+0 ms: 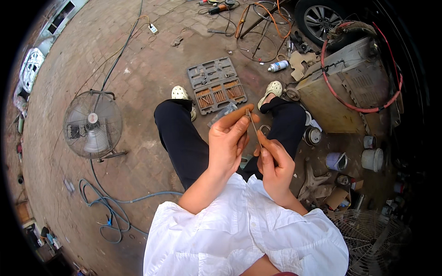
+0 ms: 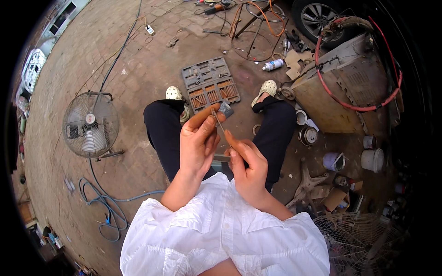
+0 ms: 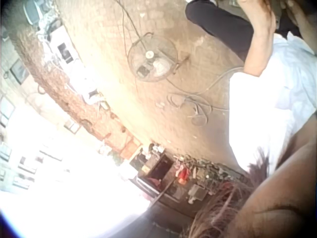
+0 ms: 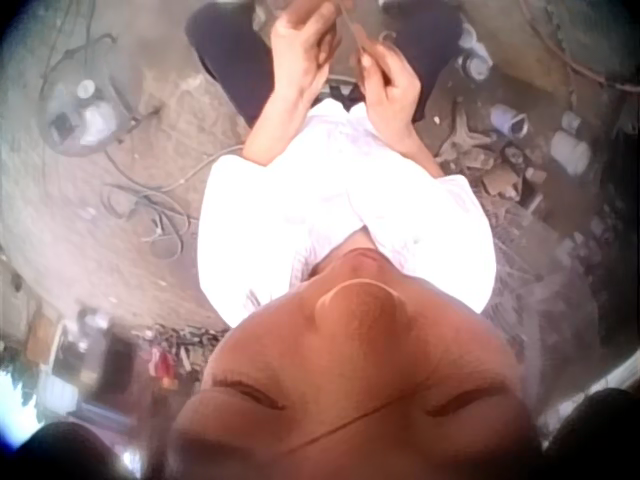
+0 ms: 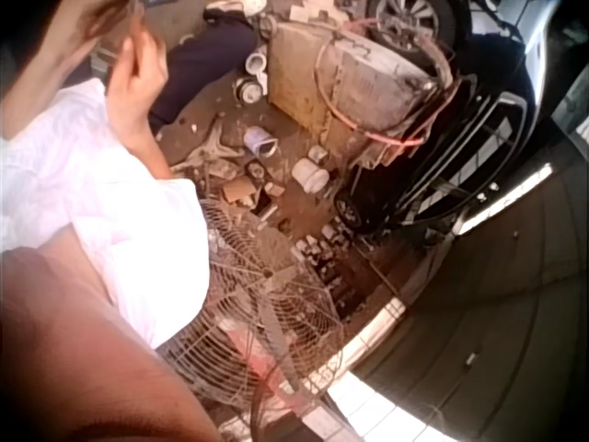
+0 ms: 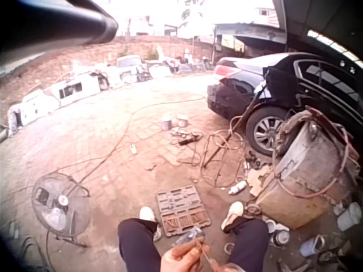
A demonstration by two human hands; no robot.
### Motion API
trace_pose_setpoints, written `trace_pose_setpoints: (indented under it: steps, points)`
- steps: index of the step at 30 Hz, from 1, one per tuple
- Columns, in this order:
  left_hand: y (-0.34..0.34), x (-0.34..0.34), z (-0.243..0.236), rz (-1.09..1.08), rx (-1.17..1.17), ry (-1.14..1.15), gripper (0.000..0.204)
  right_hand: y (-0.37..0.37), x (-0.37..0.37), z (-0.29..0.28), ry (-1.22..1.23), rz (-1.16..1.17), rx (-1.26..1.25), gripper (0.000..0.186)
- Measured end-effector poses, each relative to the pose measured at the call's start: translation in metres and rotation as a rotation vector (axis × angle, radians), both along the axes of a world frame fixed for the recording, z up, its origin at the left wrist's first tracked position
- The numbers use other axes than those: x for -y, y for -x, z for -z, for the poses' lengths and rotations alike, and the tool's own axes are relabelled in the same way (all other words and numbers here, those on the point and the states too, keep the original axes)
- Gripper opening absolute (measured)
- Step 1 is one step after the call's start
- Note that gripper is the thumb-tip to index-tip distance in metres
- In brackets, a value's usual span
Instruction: The person manipulates small metal components and a wire with their hands, turning them over and fitting pieces together.
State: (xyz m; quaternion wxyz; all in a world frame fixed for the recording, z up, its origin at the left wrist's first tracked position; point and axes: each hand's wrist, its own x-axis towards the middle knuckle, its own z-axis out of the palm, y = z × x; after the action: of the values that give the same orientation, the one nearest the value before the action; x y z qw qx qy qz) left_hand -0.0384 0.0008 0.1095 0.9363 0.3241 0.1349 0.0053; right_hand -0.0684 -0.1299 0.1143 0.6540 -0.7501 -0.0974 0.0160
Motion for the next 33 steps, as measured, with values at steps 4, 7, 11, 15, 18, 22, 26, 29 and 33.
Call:
trace_pose_setpoints:
  steps: [4, 7, 11, 15, 18, 22, 26, 29, 33]
  points:
    - [0.000, 0.001, 0.003, -0.009, 0.005, -0.010, 0.027, -0.001, 0.002, -0.001, 0.024, -0.017, -0.003, 0.028]
    - [0.000, -0.002, 0.003, -0.014, 0.036, -0.062, 0.026, 0.000, 0.000, -0.004, -0.034, 0.012, -0.079, 0.029]
    - [0.004, 0.006, 0.002, 0.024, -0.005, -0.046, 0.027, -0.004, -0.001, -0.002, -0.066, 0.053, -0.060, 0.027]
    - [-0.001, -0.005, 0.001, 0.023, 0.083, 0.003, 0.028, 0.006, 0.004, 0.003, -0.198, -0.040, -0.141, 0.028]
    - [-0.001, -0.004, -0.004, 0.066, 0.085, 0.031, 0.028, 0.006, 0.007, -0.001, -0.279, -0.079, -0.176, 0.031]
    - [0.001, -0.003, -0.006, 0.064, 0.081, 0.028, 0.028, 0.005, 0.007, -0.003, -0.192, -0.035, -0.071, 0.029]
    - [0.001, -0.003, -0.008, 0.048, 0.080, 0.019, 0.027, 0.001, 0.006, -0.004, 0.014, 0.051, 0.074, 0.028]
    - [0.002, -0.003, -0.009, 0.046, 0.071, 0.020, 0.027, -0.001, 0.006, -0.006, 0.139, 0.088, 0.189, 0.030]
    - [0.003, -0.002, -0.010, 0.029, 0.039, 0.015, 0.028, -0.004, 0.004, -0.009, 0.303, 0.134, 0.408, 0.031]
